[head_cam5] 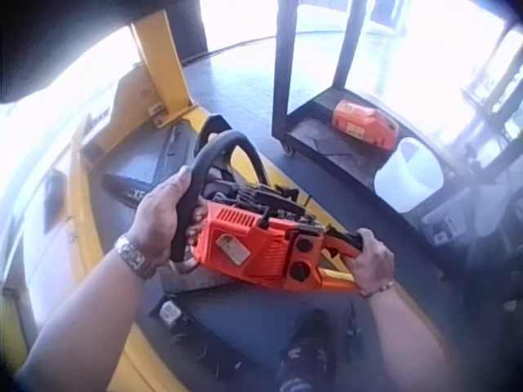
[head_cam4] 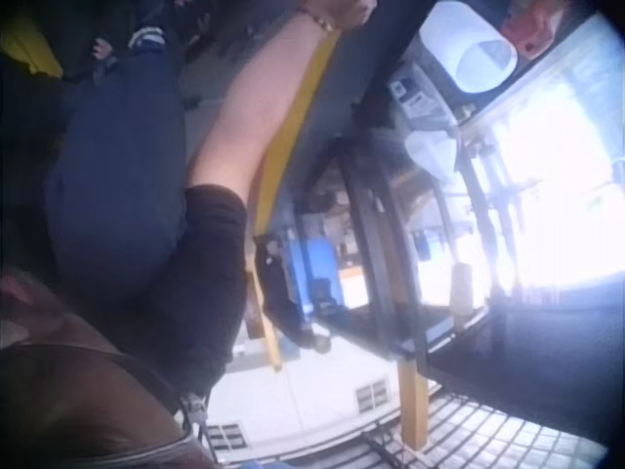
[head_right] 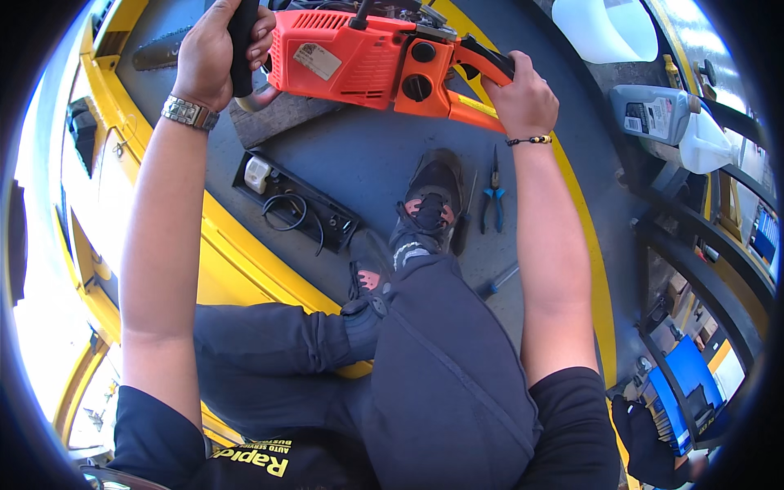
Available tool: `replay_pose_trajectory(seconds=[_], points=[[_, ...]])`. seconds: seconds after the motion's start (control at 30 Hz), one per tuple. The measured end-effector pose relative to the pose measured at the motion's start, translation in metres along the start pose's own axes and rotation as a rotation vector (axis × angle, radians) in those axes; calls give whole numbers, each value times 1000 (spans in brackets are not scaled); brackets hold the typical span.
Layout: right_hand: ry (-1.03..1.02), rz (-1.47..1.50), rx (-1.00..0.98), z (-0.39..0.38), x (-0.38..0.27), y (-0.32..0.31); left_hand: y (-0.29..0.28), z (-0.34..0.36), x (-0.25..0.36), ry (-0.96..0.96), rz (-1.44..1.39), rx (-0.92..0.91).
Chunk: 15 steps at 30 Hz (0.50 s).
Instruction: The person sits on the floor and repairs a chainsaw. They remove the air filter cover, disconnect a hose, and use a screwdriver to adjust internal components before reassembling the cover.
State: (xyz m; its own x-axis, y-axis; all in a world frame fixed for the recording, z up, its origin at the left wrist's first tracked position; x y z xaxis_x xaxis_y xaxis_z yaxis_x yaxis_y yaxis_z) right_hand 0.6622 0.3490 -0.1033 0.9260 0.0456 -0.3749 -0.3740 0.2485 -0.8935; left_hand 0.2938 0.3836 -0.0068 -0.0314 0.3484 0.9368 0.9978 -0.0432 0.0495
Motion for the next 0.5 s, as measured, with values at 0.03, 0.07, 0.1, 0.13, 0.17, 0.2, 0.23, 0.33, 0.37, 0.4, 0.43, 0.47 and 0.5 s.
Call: replay_pose_trajectory(seconds=[0.03, 0.07, 0.1, 0.13, 0.17, 0.2, 0.23, 0.33, 0.37, 0.4, 0.43, 0.47, 0.5], points=[[-9, 6, 5, 0, -1, -1, 1, 0, 0, -3, 1, 3], [-1, 6, -2, 1, -1, 0, 1, 1, 1, -1, 10, 7], [7, 7, -10, 1, -1, 1, 0, 2, 1, 2, 20, 12], [14, 6, -17, 1, -1, 1, 0, 3, 1, 5, 28, 16], [7, 9, -13, 1, 0, 1, 1, 4, 3, 21, 32, 4], [-1, 12, -10, 2, 0, 2, 2, 4, 4, 36, 37, -8], [-7, 13, -7, 2, 1, 2, 3, 5, 5, 51, 41, -21], [-24, 20, 1, 4, 1, 2, 1, 9, 6, 26, 54, 18], [-23, 20, 1, 4, 0, 2, 1, 9, 7, 22, 61, 21], [-23, 20, 1, 4, -1, 2, 0, 8, 9, 18, 67, 25], [-21, 16, 1, 5, -1, 2, 1, 9, 9, 14, 71, 26], [-23, 19, 0, 5, -1, 2, 1, 10, 9, 7, 80, 39], [-25, 21, -2, 5, -1, 2, 1, 11, 9, -1, 89, 52]])
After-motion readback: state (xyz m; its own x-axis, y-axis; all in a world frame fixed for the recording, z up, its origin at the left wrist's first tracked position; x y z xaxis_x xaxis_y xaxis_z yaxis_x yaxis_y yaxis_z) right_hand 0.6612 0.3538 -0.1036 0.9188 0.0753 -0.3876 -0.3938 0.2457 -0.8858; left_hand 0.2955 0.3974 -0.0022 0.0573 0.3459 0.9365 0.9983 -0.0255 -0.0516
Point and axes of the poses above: each hand's wrist, its own z-axis towards the middle knuckle, its own y-axis out of the palm, x = y × z, the point moved 7 cm from there along z, towards the middle knuckle, and after that the axes turned 10 degrees about z, right-handed, at the moved point
